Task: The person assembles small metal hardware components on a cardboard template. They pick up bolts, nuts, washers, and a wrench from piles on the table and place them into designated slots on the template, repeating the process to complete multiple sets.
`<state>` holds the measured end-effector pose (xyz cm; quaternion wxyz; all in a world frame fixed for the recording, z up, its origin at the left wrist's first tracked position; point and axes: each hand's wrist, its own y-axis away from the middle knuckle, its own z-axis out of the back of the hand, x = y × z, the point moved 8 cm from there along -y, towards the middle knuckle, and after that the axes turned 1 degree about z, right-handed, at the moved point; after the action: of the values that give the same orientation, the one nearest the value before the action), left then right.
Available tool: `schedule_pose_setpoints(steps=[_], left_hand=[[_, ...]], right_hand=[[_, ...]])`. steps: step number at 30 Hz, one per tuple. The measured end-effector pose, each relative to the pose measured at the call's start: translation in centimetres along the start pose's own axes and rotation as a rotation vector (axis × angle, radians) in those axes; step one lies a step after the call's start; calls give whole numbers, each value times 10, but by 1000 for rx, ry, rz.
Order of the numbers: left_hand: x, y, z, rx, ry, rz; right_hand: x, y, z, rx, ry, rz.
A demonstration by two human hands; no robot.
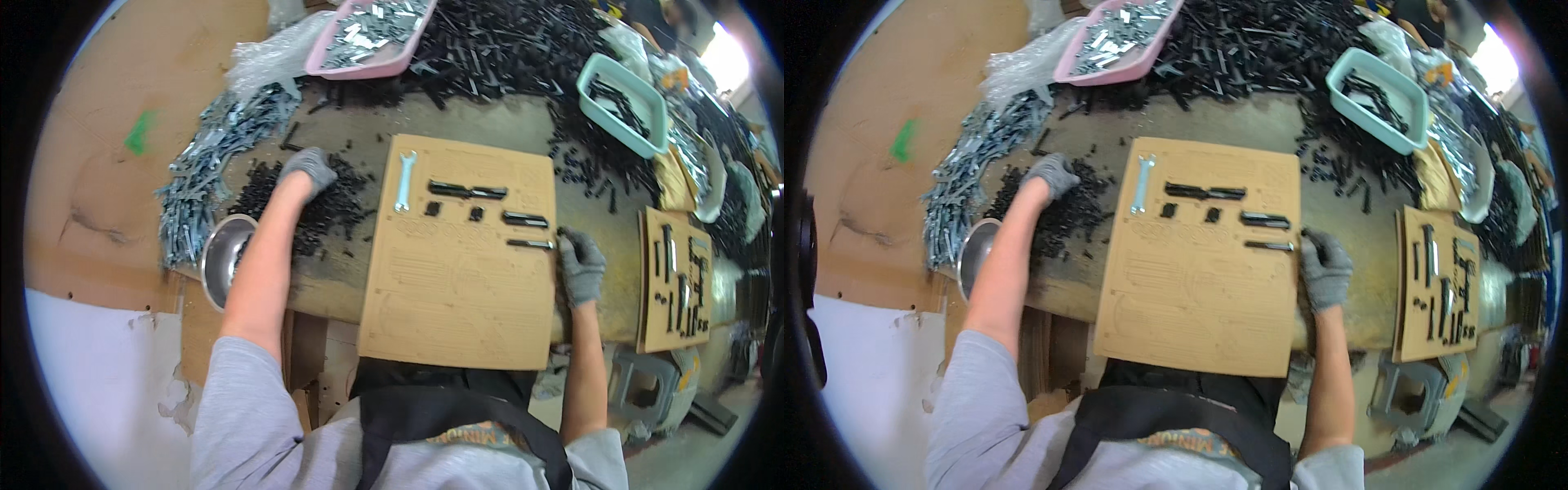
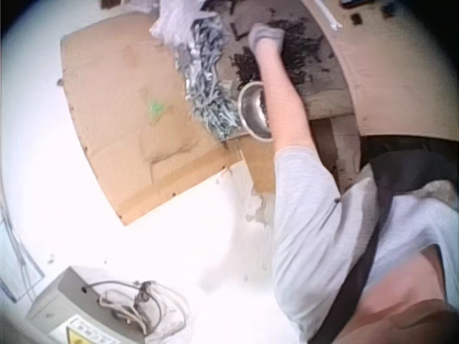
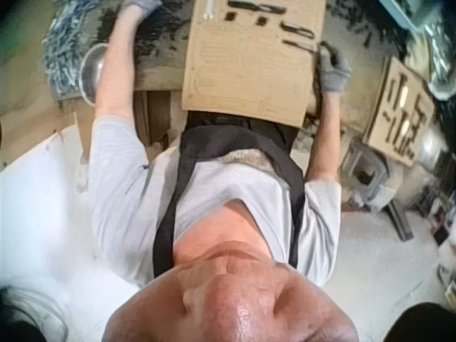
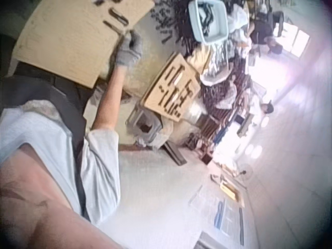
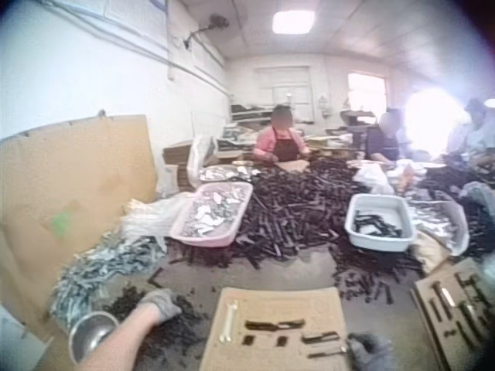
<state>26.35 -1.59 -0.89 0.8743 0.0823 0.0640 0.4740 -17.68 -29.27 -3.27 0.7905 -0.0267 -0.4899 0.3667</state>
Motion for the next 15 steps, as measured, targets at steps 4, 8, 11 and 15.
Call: schedule_pose_setpoints(steps=[4,8,11,15], left_hand=[[31,-8,-10,31,244,95],[19,37,24,-219,548,-132],[-77,142,28,160,819,-336],[-133,255,-18,173,538,-836]], right_hand=[[-2,-2,-3,18,-102,-59],[-6,19,12,-40,-314,-269],[30,53,9,66,-402,-332],[127,87,-37,446,-289,40]])
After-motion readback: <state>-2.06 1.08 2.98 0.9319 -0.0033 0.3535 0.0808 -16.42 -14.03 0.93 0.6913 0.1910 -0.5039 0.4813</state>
